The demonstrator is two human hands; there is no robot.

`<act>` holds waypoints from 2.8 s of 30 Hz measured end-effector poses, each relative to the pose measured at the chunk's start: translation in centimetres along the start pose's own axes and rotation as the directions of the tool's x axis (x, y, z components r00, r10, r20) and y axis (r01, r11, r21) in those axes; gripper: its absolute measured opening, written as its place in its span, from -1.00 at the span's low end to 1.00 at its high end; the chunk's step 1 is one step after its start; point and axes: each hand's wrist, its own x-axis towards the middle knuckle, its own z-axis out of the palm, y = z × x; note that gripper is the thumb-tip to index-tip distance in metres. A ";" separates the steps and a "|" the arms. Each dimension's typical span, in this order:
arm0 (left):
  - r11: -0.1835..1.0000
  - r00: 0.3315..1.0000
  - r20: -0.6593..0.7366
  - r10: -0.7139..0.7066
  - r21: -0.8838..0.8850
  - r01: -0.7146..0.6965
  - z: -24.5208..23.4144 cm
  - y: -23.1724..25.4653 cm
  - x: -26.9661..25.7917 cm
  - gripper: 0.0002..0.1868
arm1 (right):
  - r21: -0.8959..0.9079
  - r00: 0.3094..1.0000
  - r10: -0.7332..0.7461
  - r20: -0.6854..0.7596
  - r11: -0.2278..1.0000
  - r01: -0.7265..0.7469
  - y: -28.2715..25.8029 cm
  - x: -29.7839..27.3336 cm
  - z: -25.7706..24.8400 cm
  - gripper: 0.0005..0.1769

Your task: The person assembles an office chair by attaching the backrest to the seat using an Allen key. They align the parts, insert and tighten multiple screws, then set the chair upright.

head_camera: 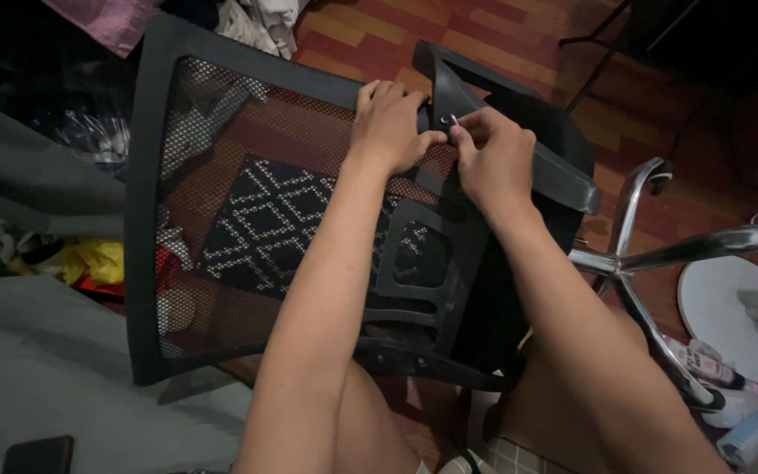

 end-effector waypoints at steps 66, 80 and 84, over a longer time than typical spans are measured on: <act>1.000 0.998 -0.055 0.023 -0.012 -0.024 1.5 0.0 0.4 -0.01 | -0.343 0.908 -0.349 0.233 0.844 0.413 2.0 -0.9 -2.6 -0.77; 0.936 0.919 -0.185 -0.348 -0.022 0.351 1.3 6.6 -1.7 -0.21 | -0.142 0.821 0.107 0.561 0.989 -0.032 8.7 10.3 2.5 0.03; 0.864 0.879 -0.018 -0.476 -0.194 0.464 1.4 9.0 -2.4 -0.55 | -0.293 0.758 0.236 0.608 0.954 -0.062 8.9 10.3 2.6 0.07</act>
